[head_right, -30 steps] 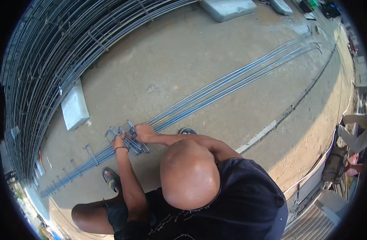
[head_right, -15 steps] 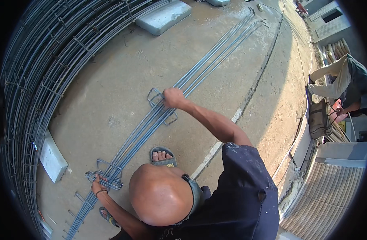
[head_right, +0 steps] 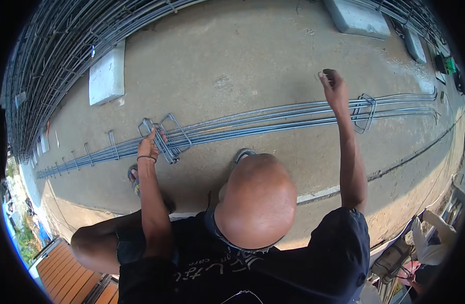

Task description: The person arranges and secures metal stirrups onto reinforcement bars by hand and then uses a piece of tile to mark or measure positions along the length of the metal frame.

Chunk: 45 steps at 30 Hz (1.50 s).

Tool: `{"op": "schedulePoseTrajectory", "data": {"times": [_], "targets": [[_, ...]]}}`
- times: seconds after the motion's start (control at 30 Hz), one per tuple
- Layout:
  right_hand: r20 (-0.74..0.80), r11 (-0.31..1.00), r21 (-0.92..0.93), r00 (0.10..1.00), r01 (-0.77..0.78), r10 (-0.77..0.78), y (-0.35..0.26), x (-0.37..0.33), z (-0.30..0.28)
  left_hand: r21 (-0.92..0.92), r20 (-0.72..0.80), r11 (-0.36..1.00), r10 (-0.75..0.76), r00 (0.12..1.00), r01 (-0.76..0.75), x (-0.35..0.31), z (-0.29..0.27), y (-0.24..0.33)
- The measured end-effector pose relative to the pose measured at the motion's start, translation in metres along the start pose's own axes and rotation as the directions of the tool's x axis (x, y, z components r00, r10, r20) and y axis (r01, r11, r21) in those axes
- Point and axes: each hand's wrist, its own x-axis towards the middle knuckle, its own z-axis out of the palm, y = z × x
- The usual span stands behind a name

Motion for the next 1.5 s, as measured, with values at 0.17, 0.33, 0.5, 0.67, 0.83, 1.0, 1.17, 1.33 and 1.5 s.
{"op": "schedulePoseTrajectory", "data": {"times": [0.17,0.33,0.5,0.67,0.83,1.0,1.17,1.33,1.5], "targets": [[0.708,0.958,0.265,0.652,0.112,-0.272,-0.179,-0.116,0.195,-0.026,0.097,1.0,0.002,0.995,0.001,-0.006,-0.002,-0.005],[0.782,0.969,0.046,0.596,0.242,-0.185,-0.24,-0.165,0.26,-0.038,0.178,0.997,-0.058,0.982,0.065,-0.009,0.012,-0.006],[0.781,0.984,-0.013,0.616,0.179,-0.102,-0.241,-0.174,0.283,0.08,0.141,0.997,-0.032,0.989,0.021,-0.002,0.016,-0.01],[0.839,0.995,0.078,0.543,-0.06,-0.034,-0.251,-0.182,0.295,0.621,0.166,0.752,0.151,0.975,-0.222,0.016,-0.003,-0.008],[0.781,0.894,0.347,0.616,-0.285,-0.106,-0.228,-0.187,0.302,0.56,0.142,0.773,0.266,0.953,-0.299,0.004,0.013,-0.011],[0.771,0.882,0.287,0.636,-0.373,0.019,-0.214,-0.185,0.295,0.287,0.051,0.93,0.223,0.974,-0.228,-0.015,0.021,-0.003],[0.671,0.969,0.174,0.741,-0.174,0.012,-0.21,-0.193,0.286,0.059,-0.09,0.991,0.128,0.988,-0.123,-0.021,0.011,-0.003],[0.589,0.995,0.027,0.806,-0.095,0.061,-0.204,-0.174,0.244,0.059,-0.11,0.998,0.036,0.993,-0.03,-0.028,0.002,0.011],[0.456,0.985,-0.144,0.877,-0.095,0.151,-0.138,-0.128,0.135,0.092,-0.075,0.994,0.067,0.995,-0.06,-0.027,0.021,0.01]]}}
